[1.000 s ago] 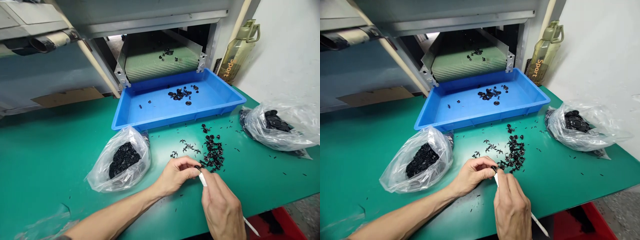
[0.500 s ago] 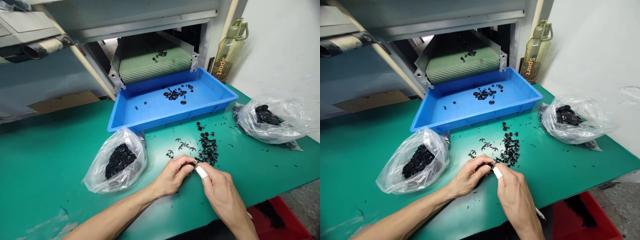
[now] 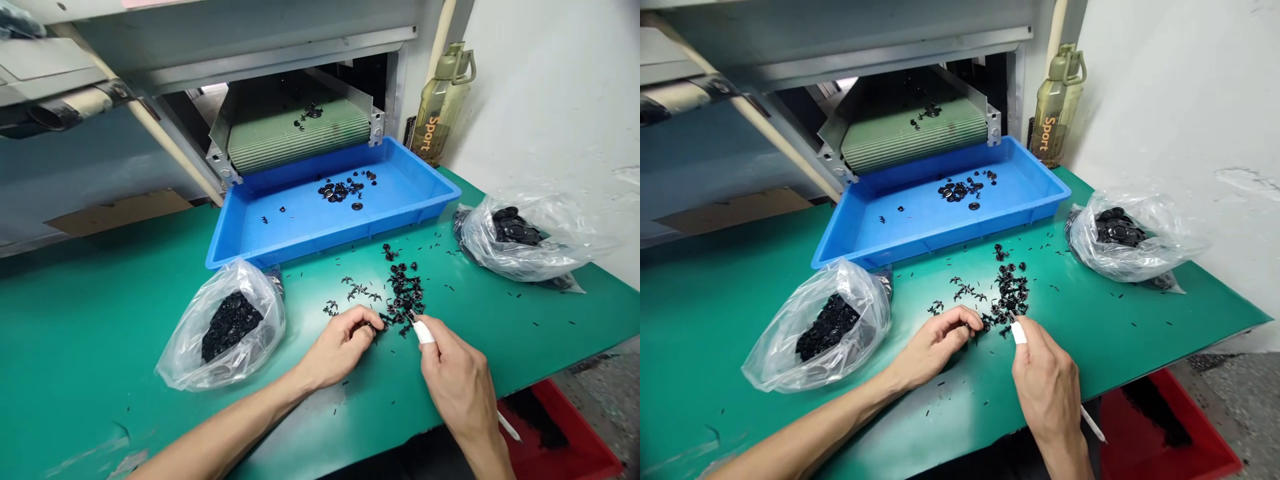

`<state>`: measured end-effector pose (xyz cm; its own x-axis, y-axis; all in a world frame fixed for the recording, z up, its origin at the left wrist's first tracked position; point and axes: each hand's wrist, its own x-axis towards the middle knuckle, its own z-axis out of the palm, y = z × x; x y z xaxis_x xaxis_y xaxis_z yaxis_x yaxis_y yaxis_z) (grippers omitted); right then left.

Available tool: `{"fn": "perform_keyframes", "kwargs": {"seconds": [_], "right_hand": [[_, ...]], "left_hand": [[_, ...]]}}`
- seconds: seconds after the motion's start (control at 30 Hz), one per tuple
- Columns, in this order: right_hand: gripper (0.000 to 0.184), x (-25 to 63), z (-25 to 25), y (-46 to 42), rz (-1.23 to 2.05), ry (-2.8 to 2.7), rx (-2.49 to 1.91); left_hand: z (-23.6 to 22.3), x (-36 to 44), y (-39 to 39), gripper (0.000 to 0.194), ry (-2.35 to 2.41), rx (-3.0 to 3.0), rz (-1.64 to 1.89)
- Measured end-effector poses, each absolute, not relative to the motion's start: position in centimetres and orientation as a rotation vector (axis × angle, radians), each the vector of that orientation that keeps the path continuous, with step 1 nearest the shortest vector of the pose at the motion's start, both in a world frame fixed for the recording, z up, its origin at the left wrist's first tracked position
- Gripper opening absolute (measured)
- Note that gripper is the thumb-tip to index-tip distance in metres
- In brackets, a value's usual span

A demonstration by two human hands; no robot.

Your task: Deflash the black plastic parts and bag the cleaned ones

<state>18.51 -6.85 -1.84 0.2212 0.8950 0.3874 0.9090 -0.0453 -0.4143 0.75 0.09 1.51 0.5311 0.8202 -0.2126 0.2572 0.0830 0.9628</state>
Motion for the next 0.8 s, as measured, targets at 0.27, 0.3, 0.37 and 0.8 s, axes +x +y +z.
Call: {"fn": "perform_keyframes", "kwargs": {"seconds": [0.27, 0.3, 0.37, 0.8], "right_hand": [[0.031, 18.2, -1.9, -6.9, -0.065, -1.663, -1.888], [0.031, 18.2, -1.9, -6.9, -0.071, -1.663, -1.891], [0.031, 18.1, -1.7, -7.0, -0.07, -1.666, -1.898], [0.032, 18.0, -1.6, -7.5, -0.01, -1.702, -1.865]], "left_hand": [[0.2, 0.8, 0.4, 0.024, 0.954, 2.135, 0.568], [0.0, 0.9, 0.4, 0.026, 0.959, 2.225, 0.54], [0.0, 1.0, 0.4, 0.027, 0.975, 2.363, 0.434], [0.4, 0.6, -0.2, 0.019, 0.942, 1.676, 0.564]]}}
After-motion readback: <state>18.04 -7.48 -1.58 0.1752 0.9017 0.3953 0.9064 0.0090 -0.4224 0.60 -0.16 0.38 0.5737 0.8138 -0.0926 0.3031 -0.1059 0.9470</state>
